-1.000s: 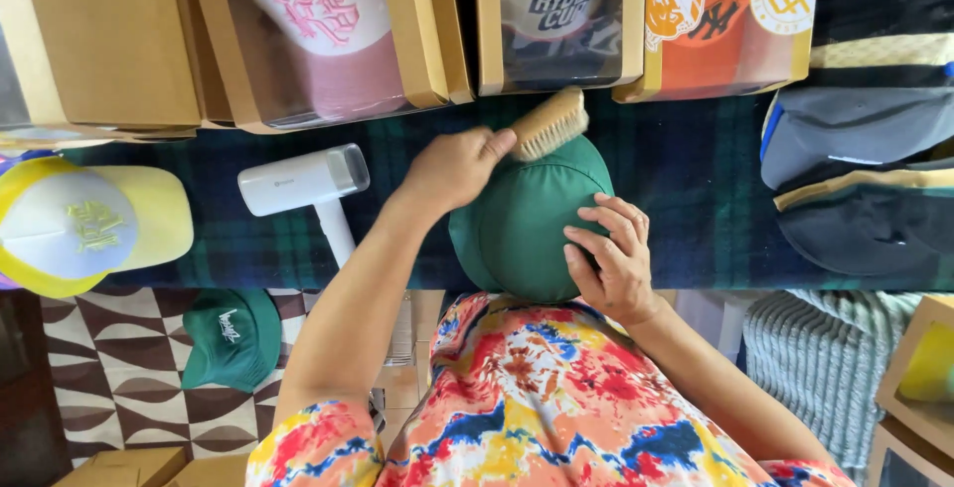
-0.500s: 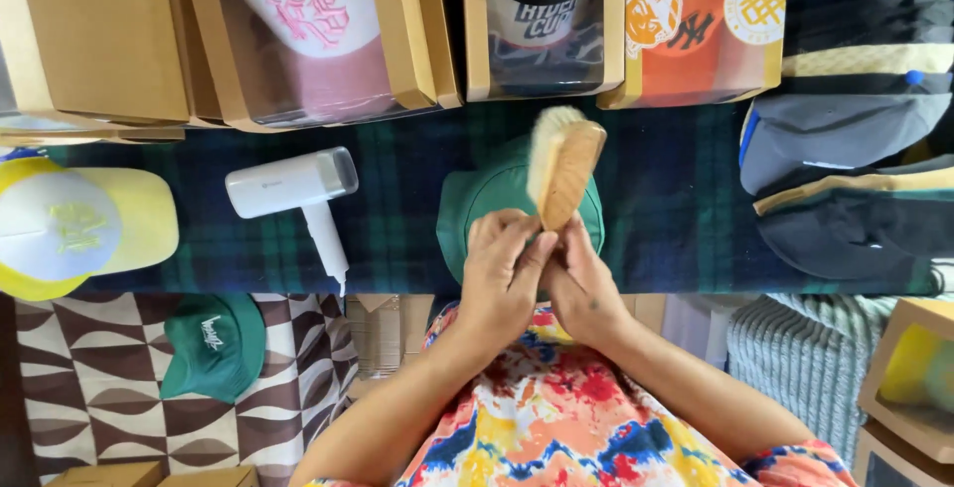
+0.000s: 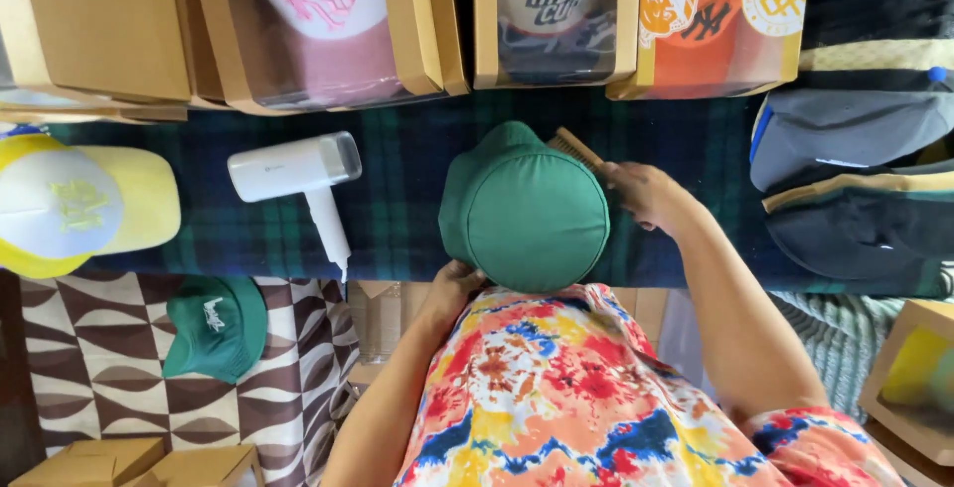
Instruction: The person uses a wooden brush to clean the exterior and interior of a green cap. They hold the cap with one hand while brushing with the other, turning the cap over to access different surfaces.
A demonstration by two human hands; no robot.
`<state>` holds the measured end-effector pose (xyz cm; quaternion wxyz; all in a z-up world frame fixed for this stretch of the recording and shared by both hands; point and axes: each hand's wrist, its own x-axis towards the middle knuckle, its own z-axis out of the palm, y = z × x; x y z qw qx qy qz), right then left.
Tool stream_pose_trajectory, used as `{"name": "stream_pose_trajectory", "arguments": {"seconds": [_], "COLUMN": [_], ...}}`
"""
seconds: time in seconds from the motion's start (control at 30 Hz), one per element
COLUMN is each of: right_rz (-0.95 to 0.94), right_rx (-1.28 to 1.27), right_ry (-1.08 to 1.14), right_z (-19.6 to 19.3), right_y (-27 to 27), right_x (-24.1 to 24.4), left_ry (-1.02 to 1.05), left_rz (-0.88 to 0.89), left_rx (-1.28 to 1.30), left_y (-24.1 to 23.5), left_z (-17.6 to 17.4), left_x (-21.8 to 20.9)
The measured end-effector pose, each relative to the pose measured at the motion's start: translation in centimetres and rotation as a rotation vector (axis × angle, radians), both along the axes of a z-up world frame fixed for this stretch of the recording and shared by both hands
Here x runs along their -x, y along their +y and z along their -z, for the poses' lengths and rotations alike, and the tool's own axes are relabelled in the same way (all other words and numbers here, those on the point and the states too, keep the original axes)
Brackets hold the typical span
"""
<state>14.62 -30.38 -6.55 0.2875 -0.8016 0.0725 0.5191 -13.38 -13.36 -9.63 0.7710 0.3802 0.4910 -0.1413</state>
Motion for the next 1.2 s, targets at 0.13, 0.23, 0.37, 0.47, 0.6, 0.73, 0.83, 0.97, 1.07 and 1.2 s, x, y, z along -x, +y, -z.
{"name": "stream_pose_trajectory", "arguments": {"seconds": [0.13,0.23,0.37,0.47,0.6,0.73,0.83,0.97,1.07,1.2], "right_rz": [0.058,0.185,0.249,0.491,0.218,0.114,-0.095,-0.376,-0.738,0.311], "right_rx": [-0.267,-0.236,-0.111,-0.281,-0.048,-0.139,-0.223,-0.130,-0.407,-0.343], "right_ry": [-0.338,-0.235,-0.243,-0.393,-0.238,-0.500,-0.558,-0.250,-0.561,-0.419], "right_z": [1.2,3.8,3.9,2.5,10.7,0.1,-1.4,1.6,12.3,2.5], "right_y": [-2.7,-3.3,-5.1,-4.7,-10.7,-7.3,-2.6,1.1,-5.6,-4.0], "right_x": [1.4,3.9,6.5,10.7,10.5,7.0,2.3,-1.5,-2.9,7.4], "left_ry": [-0.078,-0.107,-0.115,-0.116,-0.122,-0.102,-0.118,-0.044,-0.042,-0.119], "left_rz": [0.003,-0.019,-0.047,-0.054,-0.045,-0.089,-0.074,-0.058,-0.046,-0.040], "left_rx": [-0.055,-0.061,-0.039,-0.074,-0.078,-0.042,-0.035,0.036,0.027,-0.029], "left_y": [-0.7,-0.9,-0.9,-1.3,-1.3,-0.6,-0.4,-1.0,-0.7,-0.7], "left_z": [5.9,3.8,3.0,5.9,5.2,3.0,4.0,10.2,7.3,7.6], "left_x": [1.7,0.8,0.2,1.0,1.3,1.0,0.0,3.0,1.7,2.6]}}
